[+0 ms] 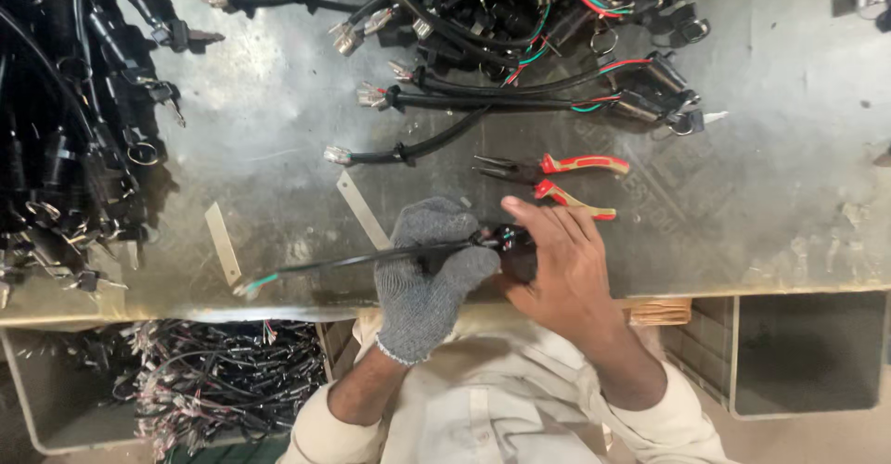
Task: The person repeatedly picks up black cables from a pile on a metal table, uses red-handled pliers to strip the outer insulation from one end, and places the stripped cable back on the table. The process is repeated for multiple cables throughout the clip.
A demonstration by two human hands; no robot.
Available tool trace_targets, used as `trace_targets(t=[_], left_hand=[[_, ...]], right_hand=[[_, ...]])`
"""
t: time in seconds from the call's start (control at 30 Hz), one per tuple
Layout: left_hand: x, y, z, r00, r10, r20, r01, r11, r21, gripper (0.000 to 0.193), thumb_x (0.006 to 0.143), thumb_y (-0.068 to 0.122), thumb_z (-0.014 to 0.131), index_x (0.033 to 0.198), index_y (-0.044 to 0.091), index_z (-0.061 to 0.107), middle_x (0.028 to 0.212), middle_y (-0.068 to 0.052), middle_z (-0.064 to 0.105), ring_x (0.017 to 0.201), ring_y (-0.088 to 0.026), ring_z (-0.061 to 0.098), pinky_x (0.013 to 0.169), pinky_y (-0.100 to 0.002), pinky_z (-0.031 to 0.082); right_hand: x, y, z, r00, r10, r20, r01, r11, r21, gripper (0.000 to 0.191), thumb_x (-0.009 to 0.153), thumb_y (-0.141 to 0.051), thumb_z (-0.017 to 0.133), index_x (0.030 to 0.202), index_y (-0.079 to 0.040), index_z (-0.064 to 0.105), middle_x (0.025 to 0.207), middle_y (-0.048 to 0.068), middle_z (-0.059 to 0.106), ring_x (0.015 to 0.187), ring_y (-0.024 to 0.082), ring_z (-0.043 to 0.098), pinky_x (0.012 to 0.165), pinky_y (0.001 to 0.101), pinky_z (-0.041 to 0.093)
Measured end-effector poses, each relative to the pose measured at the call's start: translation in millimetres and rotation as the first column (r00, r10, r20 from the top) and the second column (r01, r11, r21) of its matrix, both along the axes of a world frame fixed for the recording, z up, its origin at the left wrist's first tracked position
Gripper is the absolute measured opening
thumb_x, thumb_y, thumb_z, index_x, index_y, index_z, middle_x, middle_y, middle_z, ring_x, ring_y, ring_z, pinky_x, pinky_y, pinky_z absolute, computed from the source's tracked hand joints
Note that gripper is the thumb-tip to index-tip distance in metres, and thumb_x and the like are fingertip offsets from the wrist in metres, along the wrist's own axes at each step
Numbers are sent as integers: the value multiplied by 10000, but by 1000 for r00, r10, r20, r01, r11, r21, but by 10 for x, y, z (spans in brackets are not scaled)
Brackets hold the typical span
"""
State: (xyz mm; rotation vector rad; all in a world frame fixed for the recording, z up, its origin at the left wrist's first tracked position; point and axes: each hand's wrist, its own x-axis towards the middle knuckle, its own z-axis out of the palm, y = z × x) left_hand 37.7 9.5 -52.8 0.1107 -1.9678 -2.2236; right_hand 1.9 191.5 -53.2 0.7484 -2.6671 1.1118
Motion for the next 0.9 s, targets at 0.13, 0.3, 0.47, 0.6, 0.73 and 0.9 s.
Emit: trace_targets(t=[0.13, 0.3, 0.47, 0.6, 0.73, 0.9], left_hand=[[-30, 48, 49, 1000, 0, 22, -2, 996, 89, 234, 939, 58, 758, 1146, 37, 650, 1209, -96, 620, 1105, -194, 634, 968, -333, 547], [-152, -29, 7, 992, -46, 121, 38, 997, 65, 171, 999, 82, 693, 1155, 15, 670, 1209, -90, 657, 1091, -180, 655, 980, -321, 545], [-323, -233, 22, 937, -311, 156, 283, 942, 179, 212, 1007, 118, 713, 1188, 21, 663, 1200, -77, 685, 1118, -156, 651, 1000, -312, 547], [-368, -269, 95, 980, -201, 13, 196, 940, -279, 354, 832, 93, 831, 1132, 15, 660, 1243, -121, 632, 1133, -194, 629, 927, -325, 539], [-278, -173, 105, 958, -164, 234, 168, 986, 2, 650, 799, 129, 891, 1338, 17, 545, 1088, -73, 719, 981, -144, 708, 895, -305, 591], [-256, -228, 21, 926, -311, 212, 286, 948, 143, 583, 853, 146, 849, 1330, 39, 532, 1208, -68, 687, 1077, -141, 718, 942, -305, 602]], right_hand=[[-37, -101, -110, 970, -155, -188, 122, 977, -176, 524, 732, -36, 815, 1097, -100, 445, 1079, 127, 653, 949, 318, 641, 848, 455, 473], [8, -6, -121, 979, -101, -178, 102, 995, -3, 392, 860, -58, 728, 1239, -43, 627, 1070, 111, 666, 1005, 291, 644, 912, 452, 465], [87, 143, -161, 783, 263, 564, 60, 870, -489, 390, 1062, -270, 537, 1323, 9, 614, 846, 19, 674, 871, 193, 613, 820, 327, 509], [51, 109, -193, 872, 222, 437, -7, 897, -441, 404, 1087, -298, 497, 1331, 19, 555, 959, 42, 711, 966, 233, 623, 937, 344, 492], [-5, 42, -94, 980, 151, 128, -115, 961, -253, 227, 1085, -140, 537, 1270, -11, 553, 1149, 115, 699, 1061, 294, 667, 1107, 409, 423], [0, 18, 2, 973, 87, 212, -38, 974, -224, 284, 974, 30, 551, 1256, 23, 584, 1132, 176, 660, 1002, 312, 655, 913, 364, 503]])
